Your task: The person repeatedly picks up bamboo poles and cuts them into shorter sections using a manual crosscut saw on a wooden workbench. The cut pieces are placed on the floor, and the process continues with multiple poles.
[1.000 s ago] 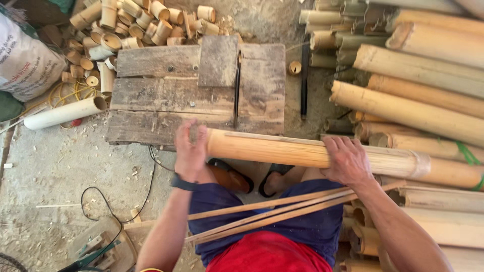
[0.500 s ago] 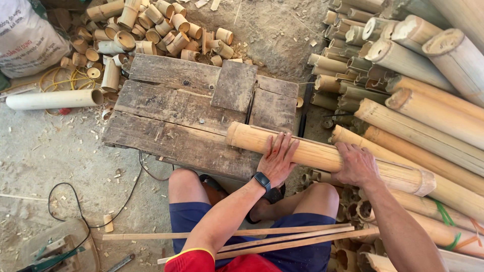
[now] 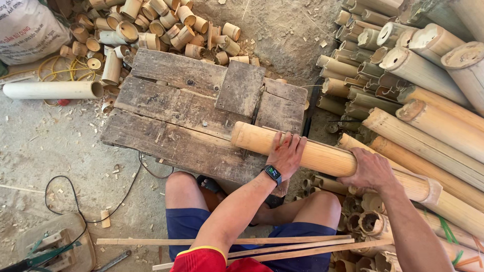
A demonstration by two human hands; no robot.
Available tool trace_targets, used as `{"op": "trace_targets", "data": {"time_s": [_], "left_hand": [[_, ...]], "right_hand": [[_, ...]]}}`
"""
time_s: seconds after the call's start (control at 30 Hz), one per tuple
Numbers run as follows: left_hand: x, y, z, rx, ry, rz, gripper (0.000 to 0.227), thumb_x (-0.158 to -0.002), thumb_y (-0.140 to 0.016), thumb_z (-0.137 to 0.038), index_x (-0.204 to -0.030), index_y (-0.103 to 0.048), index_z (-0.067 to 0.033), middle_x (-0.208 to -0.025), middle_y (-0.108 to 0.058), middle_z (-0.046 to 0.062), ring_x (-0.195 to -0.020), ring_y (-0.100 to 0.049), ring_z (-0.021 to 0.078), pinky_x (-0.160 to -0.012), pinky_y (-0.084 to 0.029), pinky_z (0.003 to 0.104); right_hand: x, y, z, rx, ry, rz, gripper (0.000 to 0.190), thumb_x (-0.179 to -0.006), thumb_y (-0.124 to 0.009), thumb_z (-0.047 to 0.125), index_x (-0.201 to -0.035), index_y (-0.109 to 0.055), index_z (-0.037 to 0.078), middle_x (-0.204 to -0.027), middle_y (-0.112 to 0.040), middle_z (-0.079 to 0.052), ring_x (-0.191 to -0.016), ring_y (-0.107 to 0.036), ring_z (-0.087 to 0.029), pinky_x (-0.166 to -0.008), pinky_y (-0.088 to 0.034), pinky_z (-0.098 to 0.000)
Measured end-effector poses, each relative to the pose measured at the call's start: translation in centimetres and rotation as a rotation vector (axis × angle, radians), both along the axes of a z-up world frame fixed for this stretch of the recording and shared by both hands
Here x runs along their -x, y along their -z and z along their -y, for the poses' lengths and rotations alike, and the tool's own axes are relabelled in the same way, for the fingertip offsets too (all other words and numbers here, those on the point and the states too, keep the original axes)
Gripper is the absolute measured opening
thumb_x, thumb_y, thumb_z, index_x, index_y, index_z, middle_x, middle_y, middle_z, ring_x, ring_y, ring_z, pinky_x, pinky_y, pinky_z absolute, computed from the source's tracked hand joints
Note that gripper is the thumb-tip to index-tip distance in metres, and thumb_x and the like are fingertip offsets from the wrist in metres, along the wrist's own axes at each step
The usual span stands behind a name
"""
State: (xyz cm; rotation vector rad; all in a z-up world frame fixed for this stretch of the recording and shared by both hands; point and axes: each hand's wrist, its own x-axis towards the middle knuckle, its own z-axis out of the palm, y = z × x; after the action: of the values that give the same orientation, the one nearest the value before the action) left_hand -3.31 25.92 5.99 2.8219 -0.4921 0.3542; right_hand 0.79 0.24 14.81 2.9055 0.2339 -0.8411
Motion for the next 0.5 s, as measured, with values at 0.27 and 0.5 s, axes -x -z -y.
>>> {"op": "trace_targets", "data": {"time_s": [0.27, 0.5], "left_hand": [[-3.0, -3.1, -1.4, -0.025, 0.181, -0.273, 0.073, -0.069, -0.081, -0.048, -0.122, -0.052, -0.0071, -0.121, -0.049, 0.011, -0.123, -0.045, 0.0266, -0.104, -0.035, 0.046], [0.8, 0.7, -0.7, 0.213, 0.164, 0.172, 0.085, -0.076, -0.078, -0.057, -0.142, -0.049, -0.0112, -0.126, -0.049, 0.009, -0.123, -0.046, 0.0255, -0.115, -0.031, 0.05]], "right_hand": [[0.6, 0.5, 1.5, 0.019, -0.031, 0.111, 0.11, -0.048, -0.091, 0.059, -0.141, -0.052, 0.015, -0.131, -0.065, -0.015, -0.121, -0.064, -0.033, -0.111, -0.048, -0.0445], [-2.1, 1.4, 2.6, 0.107, 0.009, -0.118, 0.1, -0.047, -0.087, 0.056, -0.136, -0.059, 0.021, -0.11, -0.077, -0.008, -0.105, -0.075, -0.026, -0.099, -0.059, -0.0412]]}}
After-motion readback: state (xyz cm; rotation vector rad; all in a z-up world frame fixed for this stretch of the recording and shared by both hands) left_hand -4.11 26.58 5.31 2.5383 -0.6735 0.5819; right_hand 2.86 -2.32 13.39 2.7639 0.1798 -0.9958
